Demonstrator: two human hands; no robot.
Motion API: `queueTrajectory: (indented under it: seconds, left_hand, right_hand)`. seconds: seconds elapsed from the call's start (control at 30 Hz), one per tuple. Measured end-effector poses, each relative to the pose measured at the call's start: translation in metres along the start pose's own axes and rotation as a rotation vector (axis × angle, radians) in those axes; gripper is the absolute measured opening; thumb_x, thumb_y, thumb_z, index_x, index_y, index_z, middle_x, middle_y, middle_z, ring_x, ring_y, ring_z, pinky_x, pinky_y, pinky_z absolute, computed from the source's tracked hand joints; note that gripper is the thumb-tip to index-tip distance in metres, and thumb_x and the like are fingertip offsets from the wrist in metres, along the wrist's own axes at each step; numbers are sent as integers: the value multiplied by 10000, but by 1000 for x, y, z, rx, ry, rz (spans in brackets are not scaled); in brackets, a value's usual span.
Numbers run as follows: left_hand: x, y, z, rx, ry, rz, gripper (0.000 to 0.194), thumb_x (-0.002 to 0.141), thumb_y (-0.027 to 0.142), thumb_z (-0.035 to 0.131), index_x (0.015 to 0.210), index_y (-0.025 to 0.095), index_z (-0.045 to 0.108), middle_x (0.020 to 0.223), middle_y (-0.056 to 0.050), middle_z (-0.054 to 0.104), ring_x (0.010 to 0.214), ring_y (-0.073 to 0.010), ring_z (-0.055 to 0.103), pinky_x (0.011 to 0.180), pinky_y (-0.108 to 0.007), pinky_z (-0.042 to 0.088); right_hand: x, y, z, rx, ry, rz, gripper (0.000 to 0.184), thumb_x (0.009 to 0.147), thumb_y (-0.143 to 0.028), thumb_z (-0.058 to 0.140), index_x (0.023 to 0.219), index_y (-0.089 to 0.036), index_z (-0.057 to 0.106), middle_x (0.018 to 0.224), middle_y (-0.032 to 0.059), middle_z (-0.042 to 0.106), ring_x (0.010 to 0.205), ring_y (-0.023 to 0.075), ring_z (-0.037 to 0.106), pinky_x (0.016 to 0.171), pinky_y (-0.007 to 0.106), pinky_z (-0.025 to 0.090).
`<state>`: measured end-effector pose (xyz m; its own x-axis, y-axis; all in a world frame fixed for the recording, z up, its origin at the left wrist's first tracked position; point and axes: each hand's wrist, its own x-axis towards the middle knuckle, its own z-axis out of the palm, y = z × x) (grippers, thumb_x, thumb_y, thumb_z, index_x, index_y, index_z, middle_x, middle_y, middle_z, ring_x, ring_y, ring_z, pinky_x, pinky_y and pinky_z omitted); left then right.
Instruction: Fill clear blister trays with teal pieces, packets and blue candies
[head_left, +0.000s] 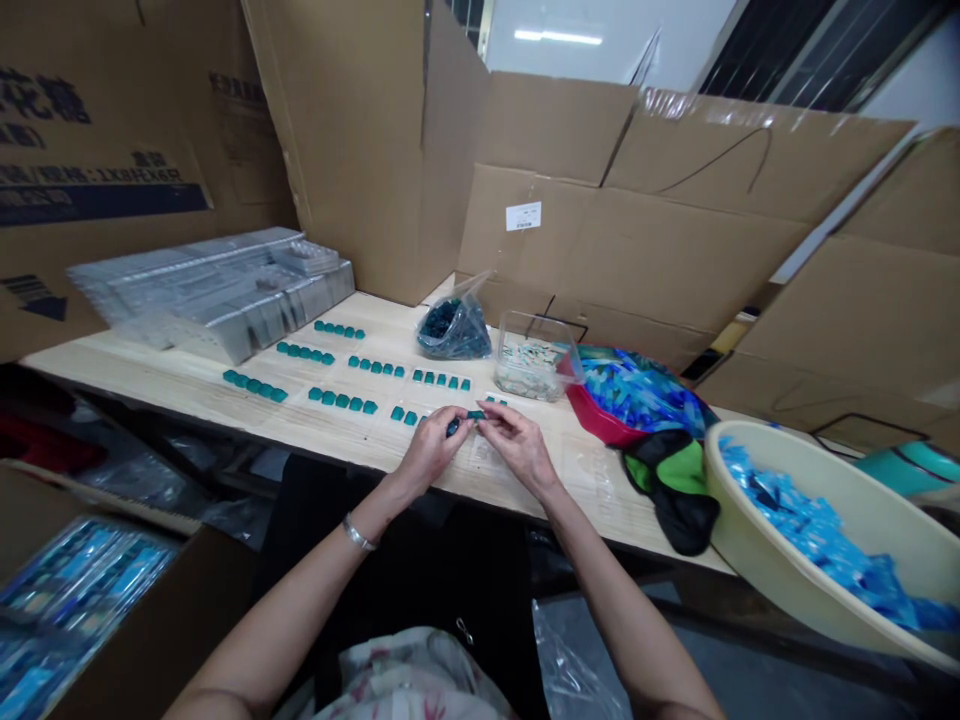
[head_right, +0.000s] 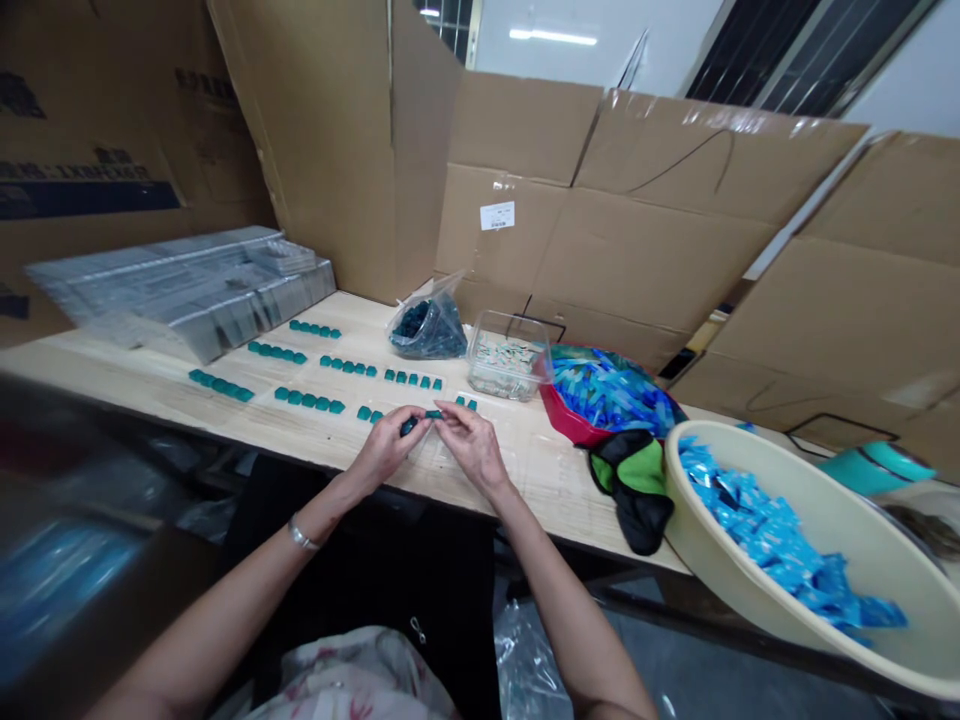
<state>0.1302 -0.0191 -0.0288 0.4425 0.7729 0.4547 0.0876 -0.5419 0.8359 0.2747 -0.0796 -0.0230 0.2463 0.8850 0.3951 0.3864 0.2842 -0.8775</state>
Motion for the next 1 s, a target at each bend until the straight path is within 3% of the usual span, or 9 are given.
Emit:
queueTrajectory:
  seconds: [0.07,0.2,0.27,0.37,0.6,0.7,0.8,0.9,1.0]
  left_hand:
    - [1,1,-1,-16,-26,-6,140,780,285,546,847,196,631,859,-53,651,813,-174,584,789,-278,413]
    - [1,1,0,-44,-40,-38,198,747,280,589,922,197,634,920,-60,658,863,-186,584,818,-286,408]
    - [1,0,0,-72,-37,-59,198,743,281,592,917,197,638,915,-59,660,859,-188,584,814,-285,411]
    - [0,0,-1,-107,-57,-69,184,754,289,579,897,192,643,907,-55,660,850,-181,584,806,-276,414]
    - [2,4,-5,-199,-61,-119,150,737,291,595,830,188,653,854,-37,658,822,-153,583,766,-240,431]
    - [1,6,-5,-238,-53,-200,166,716,319,615,801,179,645,741,-24,631,700,-132,564,615,-208,433]
    - [-1,7,-4,-295,-105,-332,236,719,384,600,822,173,622,527,31,498,480,-91,443,422,-177,334]
    - [-4,9,-4,-328,-141,-417,304,729,440,571,878,178,606,470,63,399,407,-73,351,357,-161,251]
    - [-4,7,-3,-306,-123,-409,296,724,429,573,882,183,617,498,51,447,420,-77,379,370,-166,273]
  right_hand:
    - [-1,0,0,-59,10,-20,255,745,-336,618,952,-198,677,910,59,679,796,173,645,756,310,527]
    - [-1,0,0,110,29,160,286,746,-374,607,921,-158,676,682,40,684,645,169,650,676,321,547]
    - [-1,1,1,152,15,188,308,723,-377,631,935,-156,669,698,37,687,670,175,655,698,330,547]
    - [-4,4,1,77,19,118,305,713,-362,648,950,-172,666,811,52,693,730,180,655,721,323,542]
    - [-10,3,-1,-237,-44,-105,241,837,-313,511,1000,-200,647,950,72,653,805,175,634,721,297,525]
    - [-11,-4,-2,-262,-40,-173,277,837,-283,517,1087,-199,605,960,71,629,801,156,615,744,293,516]
    - [-11,-11,-3,-263,-59,-232,266,828,-263,533,1074,-203,616,954,68,622,797,148,601,754,293,509]
    - [-10,-10,-4,-228,-49,-224,211,820,-256,536,984,-215,662,948,65,638,860,163,604,751,292,511]
    - [-9,-4,-3,-154,-10,-136,207,808,-264,540,957,-215,675,944,63,650,806,158,628,725,290,527]
